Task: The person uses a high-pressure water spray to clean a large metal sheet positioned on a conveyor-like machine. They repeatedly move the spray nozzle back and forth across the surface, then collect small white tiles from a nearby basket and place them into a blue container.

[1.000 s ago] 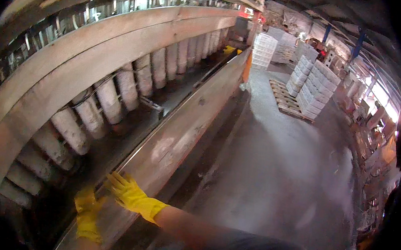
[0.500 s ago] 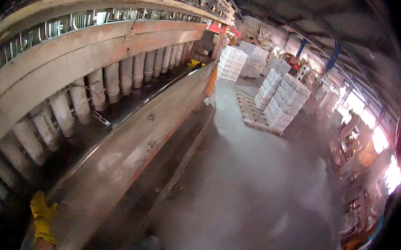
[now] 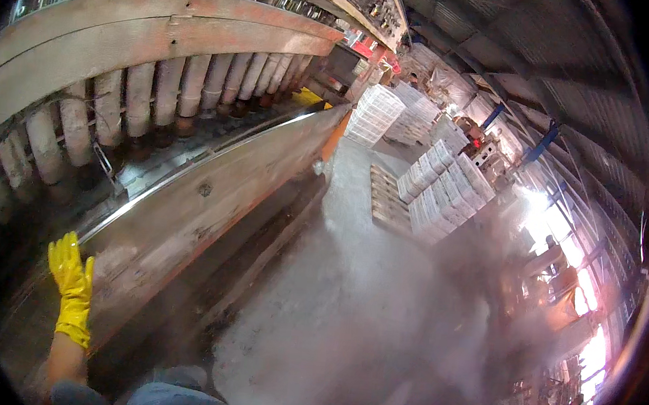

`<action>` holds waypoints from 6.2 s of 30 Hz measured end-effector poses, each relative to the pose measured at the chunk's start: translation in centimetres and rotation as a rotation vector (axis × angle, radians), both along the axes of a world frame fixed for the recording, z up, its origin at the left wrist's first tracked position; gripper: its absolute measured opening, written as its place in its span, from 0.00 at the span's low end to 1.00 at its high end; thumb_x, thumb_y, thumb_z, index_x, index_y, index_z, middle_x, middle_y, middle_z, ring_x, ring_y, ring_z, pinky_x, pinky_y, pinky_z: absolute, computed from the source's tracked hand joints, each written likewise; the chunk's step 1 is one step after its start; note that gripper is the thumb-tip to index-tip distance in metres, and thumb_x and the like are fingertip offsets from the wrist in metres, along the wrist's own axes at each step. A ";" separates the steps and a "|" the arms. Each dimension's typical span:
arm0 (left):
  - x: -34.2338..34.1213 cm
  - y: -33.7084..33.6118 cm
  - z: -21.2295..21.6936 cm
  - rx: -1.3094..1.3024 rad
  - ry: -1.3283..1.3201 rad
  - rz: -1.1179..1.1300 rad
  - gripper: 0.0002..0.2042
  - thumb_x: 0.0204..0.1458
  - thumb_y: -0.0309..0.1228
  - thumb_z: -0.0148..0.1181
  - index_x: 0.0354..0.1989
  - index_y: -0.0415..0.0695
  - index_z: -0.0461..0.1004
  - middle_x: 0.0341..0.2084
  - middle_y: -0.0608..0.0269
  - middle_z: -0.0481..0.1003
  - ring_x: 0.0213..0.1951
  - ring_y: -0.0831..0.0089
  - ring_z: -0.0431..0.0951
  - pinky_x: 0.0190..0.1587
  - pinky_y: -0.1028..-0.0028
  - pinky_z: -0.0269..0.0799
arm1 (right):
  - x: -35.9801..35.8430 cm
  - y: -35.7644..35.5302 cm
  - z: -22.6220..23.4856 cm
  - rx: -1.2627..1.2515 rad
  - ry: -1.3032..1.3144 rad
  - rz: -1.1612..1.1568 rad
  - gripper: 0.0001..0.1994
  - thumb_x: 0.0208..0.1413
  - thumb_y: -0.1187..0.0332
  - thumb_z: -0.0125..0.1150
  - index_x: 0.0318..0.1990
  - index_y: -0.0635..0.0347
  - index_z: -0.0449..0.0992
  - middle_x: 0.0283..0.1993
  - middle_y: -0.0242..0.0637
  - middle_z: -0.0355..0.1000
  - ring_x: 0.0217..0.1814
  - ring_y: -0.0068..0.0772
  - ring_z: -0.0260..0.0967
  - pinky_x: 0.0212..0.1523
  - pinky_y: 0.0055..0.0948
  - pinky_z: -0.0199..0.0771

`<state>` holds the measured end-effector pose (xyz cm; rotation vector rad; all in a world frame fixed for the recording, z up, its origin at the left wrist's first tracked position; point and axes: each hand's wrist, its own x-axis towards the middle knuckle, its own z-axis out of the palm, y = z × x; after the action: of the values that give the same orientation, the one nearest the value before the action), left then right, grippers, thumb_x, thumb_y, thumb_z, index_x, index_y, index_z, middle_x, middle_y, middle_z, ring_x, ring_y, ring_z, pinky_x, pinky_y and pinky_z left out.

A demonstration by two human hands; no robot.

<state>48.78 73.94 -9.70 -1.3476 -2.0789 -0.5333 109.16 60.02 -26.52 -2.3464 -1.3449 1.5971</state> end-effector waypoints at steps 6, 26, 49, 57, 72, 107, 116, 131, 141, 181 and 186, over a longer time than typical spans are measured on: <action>5.7 16.0 0.8 -0.017 -0.054 -0.100 0.38 0.47 0.37 0.70 0.69 0.38 0.65 0.65 0.42 0.68 0.67 0.43 0.65 0.75 0.47 0.47 | 0.9 21.4 7.1 0.739 0.269 0.011 0.27 0.69 0.53 0.57 0.69 0.59 0.69 0.68 0.44 0.70 0.70 0.40 0.66 0.69 0.35 0.64; 17.6 39.1 -1.3 0.131 0.046 0.193 0.37 0.52 0.34 0.67 0.73 0.43 0.61 0.72 0.45 0.60 0.73 0.45 0.56 0.78 0.48 0.41 | 15.6 43.9 -1.6 0.236 0.087 -0.192 0.25 0.66 0.54 0.62 0.63 0.60 0.73 0.59 0.43 0.75 0.60 0.41 0.73 0.60 0.38 0.71; 31.4 79.1 -2.8 0.137 0.078 0.315 0.35 0.54 0.44 0.68 0.69 0.45 0.67 0.65 0.53 0.71 0.68 0.49 0.66 0.76 0.45 0.43 | 37.8 90.8 0.8 0.347 0.098 -0.008 0.23 0.65 0.55 0.63 0.62 0.59 0.74 0.54 0.43 0.76 0.55 0.41 0.74 0.55 0.40 0.73; 41.4 103.1 -1.6 0.130 0.002 0.014 0.38 0.44 0.40 0.73 0.66 0.44 0.70 0.63 0.49 0.72 0.66 0.47 0.67 0.74 0.42 0.48 | 43.0 104.5 1.2 0.295 0.022 -0.132 0.23 0.64 0.56 0.63 0.61 0.59 0.74 0.53 0.43 0.77 0.54 0.41 0.74 0.53 0.41 0.73; 55.6 131.8 -1.5 0.081 -0.103 0.143 0.37 0.44 0.39 0.73 0.65 0.40 0.70 0.57 0.49 0.73 0.62 0.47 0.69 0.72 0.45 0.53 | 59.9 134.3 -2.4 0.209 0.034 0.011 0.22 0.64 0.57 0.63 0.60 0.59 0.75 0.50 0.42 0.77 0.51 0.40 0.74 0.50 0.42 0.74; 61.3 151.0 -4.6 0.156 0.242 0.905 0.27 0.55 0.26 0.60 0.66 0.45 0.67 0.64 0.52 0.70 0.67 0.48 0.67 0.71 0.52 0.59 | 83.6 185.6 -16.2 0.038 -0.057 0.705 0.20 0.62 0.58 0.64 0.57 0.58 0.77 0.43 0.41 0.79 0.44 0.39 0.76 0.43 0.45 0.76; 67.4 159.5 -16.8 0.537 -0.673 1.042 0.28 0.58 0.37 0.62 0.65 0.38 0.66 0.59 0.47 0.70 0.56 0.56 0.71 0.60 0.58 0.65 | 77.9 218.6 -20.0 0.048 0.269 -0.233 0.21 0.62 0.53 0.66 0.55 0.56 0.78 0.38 0.37 0.77 0.36 0.35 0.73 0.35 0.41 0.74; 79.2 218.9 -5.7 0.019 -0.987 -0.043 0.28 0.57 0.37 0.66 0.63 0.36 0.72 0.61 0.45 0.75 0.64 0.52 0.73 0.67 0.61 0.65 | 71.6 249.5 -5.6 0.012 0.093 0.075 0.26 0.63 0.48 0.66 0.57 0.60 0.77 0.47 0.39 0.79 0.46 0.35 0.75 0.44 0.40 0.77; 53.4 227.0 -6.5 0.208 -0.832 0.690 0.41 0.51 0.45 0.72 0.70 0.37 0.64 0.64 0.39 0.71 0.66 0.49 0.72 0.66 0.60 0.67 | 71.3 251.8 -15.2 0.169 0.021 0.674 0.24 0.64 0.51 0.65 0.56 0.61 0.78 0.43 0.35 0.79 0.42 0.33 0.75 0.42 0.36 0.76; 43.9 229.3 -10.1 0.171 -1.053 0.809 0.32 0.49 0.31 0.75 0.62 0.36 0.69 0.53 0.50 0.78 0.53 0.60 0.79 0.57 0.66 0.72 | 5.5 271.4 1.8 0.792 0.625 1.502 0.34 0.51 0.58 0.71 0.67 0.53 0.70 0.72 0.45 0.62 0.75 0.55 0.55 0.73 0.56 0.52; 43.6 227.9 -11.1 0.110 -1.002 0.825 0.33 0.49 0.32 0.75 0.63 0.36 0.69 0.53 0.49 0.78 0.53 0.59 0.78 0.58 0.65 0.72 | 6.7 278.5 0.4 0.883 0.589 1.710 0.33 0.49 0.56 0.72 0.64 0.49 0.73 0.68 0.45 0.65 0.71 0.55 0.59 0.70 0.56 0.56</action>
<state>92.36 301.85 -20.80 0.0184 -3.0202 -1.0265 115.83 338.55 -26.11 0.1035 -2.9623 0.9264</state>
